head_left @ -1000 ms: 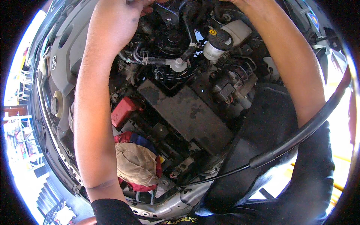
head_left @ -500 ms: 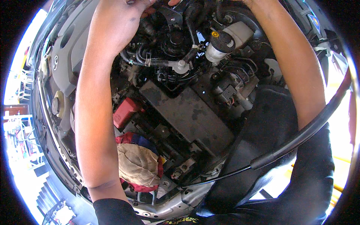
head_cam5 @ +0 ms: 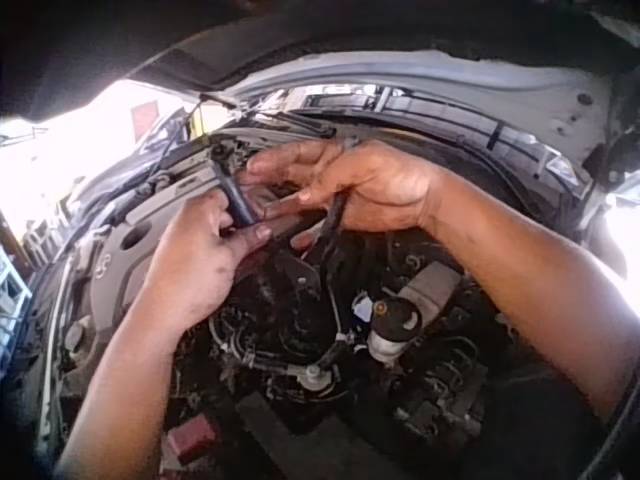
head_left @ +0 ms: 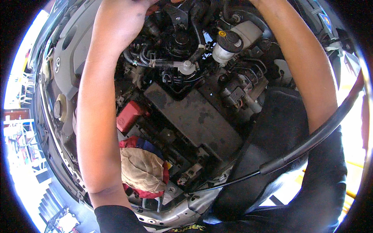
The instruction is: The person works under the hood of a car, using pliers to remove a hose clamp and detach a hose from the engine. They then open a plastic bag, remove a new clamp, and install it on the hose before tightening it with pliers.
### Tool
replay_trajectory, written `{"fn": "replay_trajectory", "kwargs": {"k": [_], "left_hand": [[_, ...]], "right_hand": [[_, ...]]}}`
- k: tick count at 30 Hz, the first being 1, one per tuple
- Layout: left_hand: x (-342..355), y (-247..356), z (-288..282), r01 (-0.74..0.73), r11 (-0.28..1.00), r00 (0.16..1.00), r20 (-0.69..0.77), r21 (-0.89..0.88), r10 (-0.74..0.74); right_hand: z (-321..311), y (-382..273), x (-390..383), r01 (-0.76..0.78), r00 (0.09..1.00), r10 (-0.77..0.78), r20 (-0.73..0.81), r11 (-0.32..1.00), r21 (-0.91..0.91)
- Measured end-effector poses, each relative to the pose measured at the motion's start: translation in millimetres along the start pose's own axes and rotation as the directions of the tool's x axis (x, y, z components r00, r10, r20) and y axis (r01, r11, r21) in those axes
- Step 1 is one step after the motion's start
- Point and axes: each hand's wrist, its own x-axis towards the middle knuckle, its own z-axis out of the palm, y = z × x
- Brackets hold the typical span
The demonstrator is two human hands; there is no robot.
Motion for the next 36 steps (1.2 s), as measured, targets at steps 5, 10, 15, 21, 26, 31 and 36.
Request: {"fn": "replay_trajectory", "kwargs": {"k": [5, 10, 15, 21, 26, 31, 36], "left_hand": [[-0.2, -5.4, 4.5, -0.028, 1.0, 0.999, -0.043, -0.003, 0.028], [-3.8, 4.6, 9.4, -0.076, 0.996, 0.993, -0.083, 0.053, 0.081], [-4.6, 12.4, 10.5, 0.013, 0.991, 0.999, -0.053, 0.133, -0.006], [3.4, 6.9, 10.1, -0.154, 0.977, 0.986, -0.044, 0.149, 0.163], [-2.4, 1.1, 16.0, -0.161, 0.973, 0.978, -0.108, 0.164, 0.18], [2.3, -3.7, 4.7, -0.054, 0.998, 0.998, -0.026, 0.021, 0.054], [7.9, -12.2, -0.9, -0.031, 0.995, 0.999, -0.009, 0.09, 0.032]], "right_hand": [[3.8, 1.8, 5.9, 0.037, 0.998, -0.04, -0.05, 0.998, -0.054], [4.7, 2.6, 8.4, 0.073, 0.995, -0.073, -0.06, 0.997, -0.002], [1.2, 8.6, 15.5, 0.125, 0.99, -0.126, -0.061, 0.992, -0.028], [-1.1, 11.2, 17.5, 0.151, 0.987, -0.153, -0.053, 0.988, -0.043], [0.0, 11.7, 16.3, 0.11, 0.988, -0.113, -0.101, 0.994, -0.028], [0.5, 13.0, 19.2, 0.153, 0.985, -0.156, -0.078, 0.988, -0.036], [0.8, 7.3, 12.2, 0.061, 0.998, -0.061, -0.016, 0.998, -0.015]]}}
